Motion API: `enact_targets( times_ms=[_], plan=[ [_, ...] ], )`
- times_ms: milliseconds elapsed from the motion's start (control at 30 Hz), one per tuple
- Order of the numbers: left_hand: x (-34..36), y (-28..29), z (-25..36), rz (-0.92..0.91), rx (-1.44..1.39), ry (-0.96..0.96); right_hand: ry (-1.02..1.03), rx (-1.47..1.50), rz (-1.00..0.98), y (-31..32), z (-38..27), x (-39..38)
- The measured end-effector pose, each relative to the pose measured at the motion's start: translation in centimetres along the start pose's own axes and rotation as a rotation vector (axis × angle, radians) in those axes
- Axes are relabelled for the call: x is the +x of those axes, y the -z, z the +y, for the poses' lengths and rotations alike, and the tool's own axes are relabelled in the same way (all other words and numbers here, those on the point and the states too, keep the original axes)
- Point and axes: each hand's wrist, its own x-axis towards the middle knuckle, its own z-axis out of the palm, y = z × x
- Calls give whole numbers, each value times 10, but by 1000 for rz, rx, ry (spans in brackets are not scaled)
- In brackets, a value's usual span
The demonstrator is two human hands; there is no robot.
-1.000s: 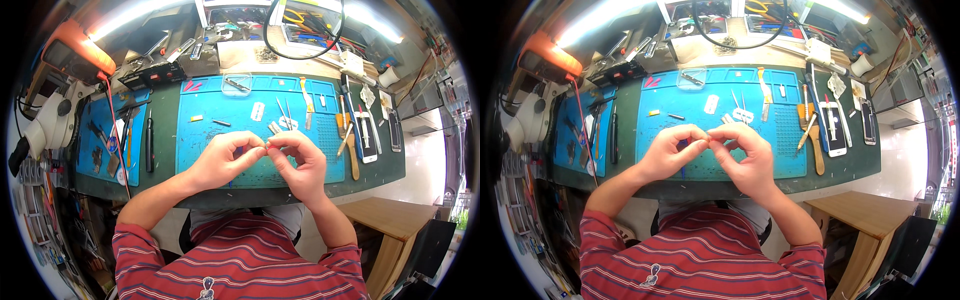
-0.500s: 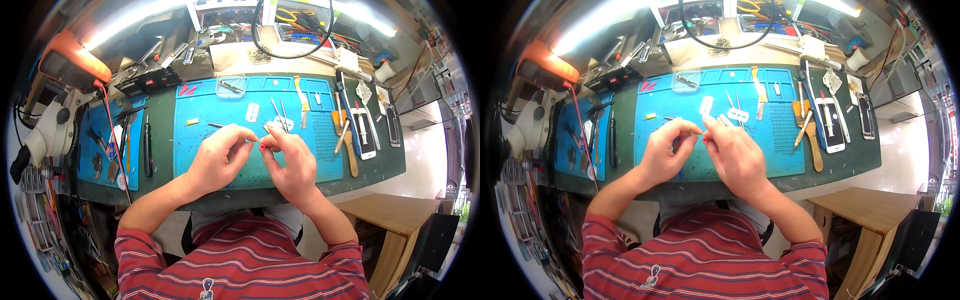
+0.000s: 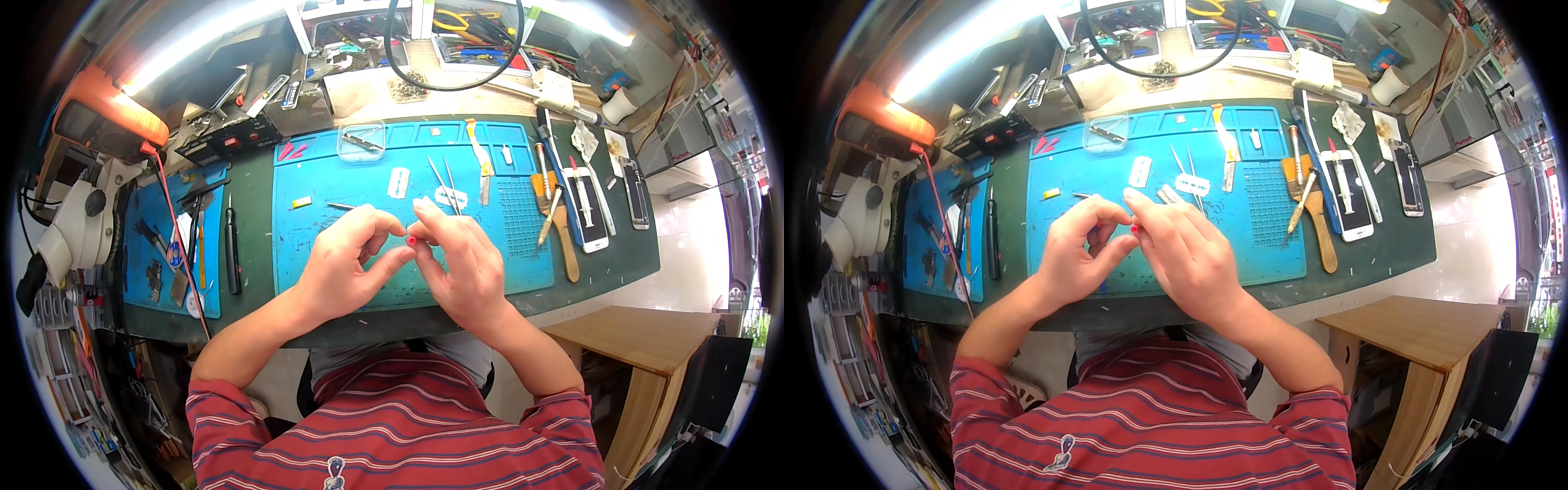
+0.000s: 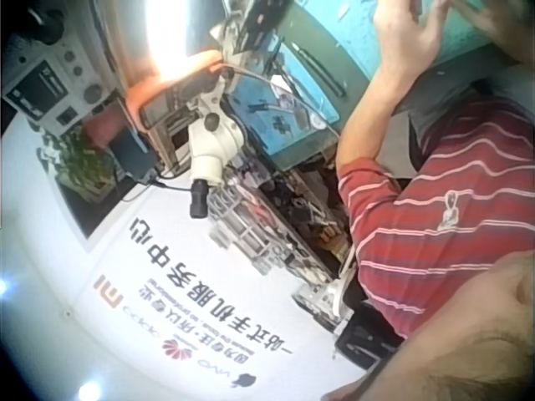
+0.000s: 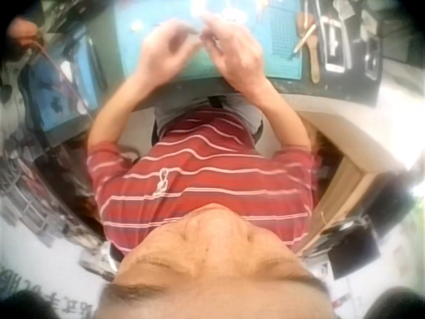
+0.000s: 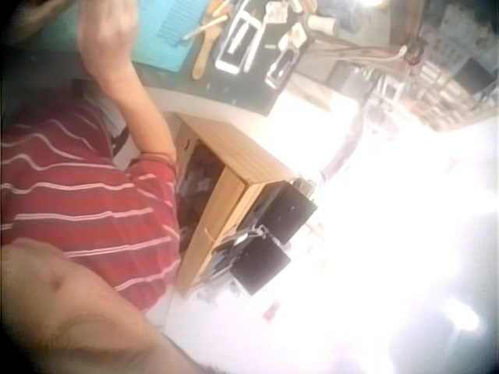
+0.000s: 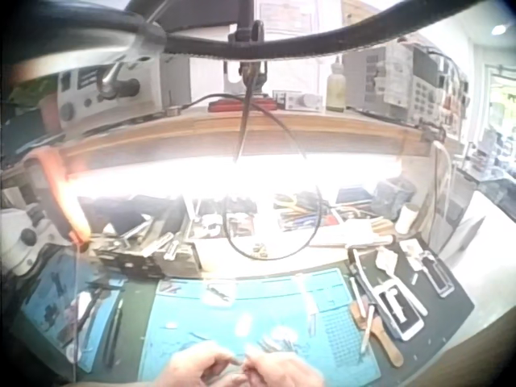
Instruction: The person retrieves a plastic bag from a glass display counter and moves to a workbench. They use scissors to open the bag and remove a small component. The person then uses tweezers to manipulate the component and a cotton swab to clean it on a blue mat.
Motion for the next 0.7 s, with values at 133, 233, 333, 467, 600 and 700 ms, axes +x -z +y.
enact_targets(
  times_ms=[133, 233, 333, 467, 600, 700],
  plan=[
    [0, 1, 0, -73, -156, 123, 30, -34, -44, -2, -1, 0],
    [-2, 5, -9, -121, -418, 283, 64, -49, -74, -1, -7, 8],
    [4, 22, -7, -110, -634, 542, -155, -31, -180, 1, -20, 5],
    [21, 52, -9, 58, -1029, 704, -229, -66, -502, -10, -51, -3],
    [17, 64, -19, 51, -1274, 748, -185, -180, -615, -26, -67, -12],
    [3, 57, -8, 130, -1353, 840, -194, -184, -572, -23, -68, -9]
  ],
)
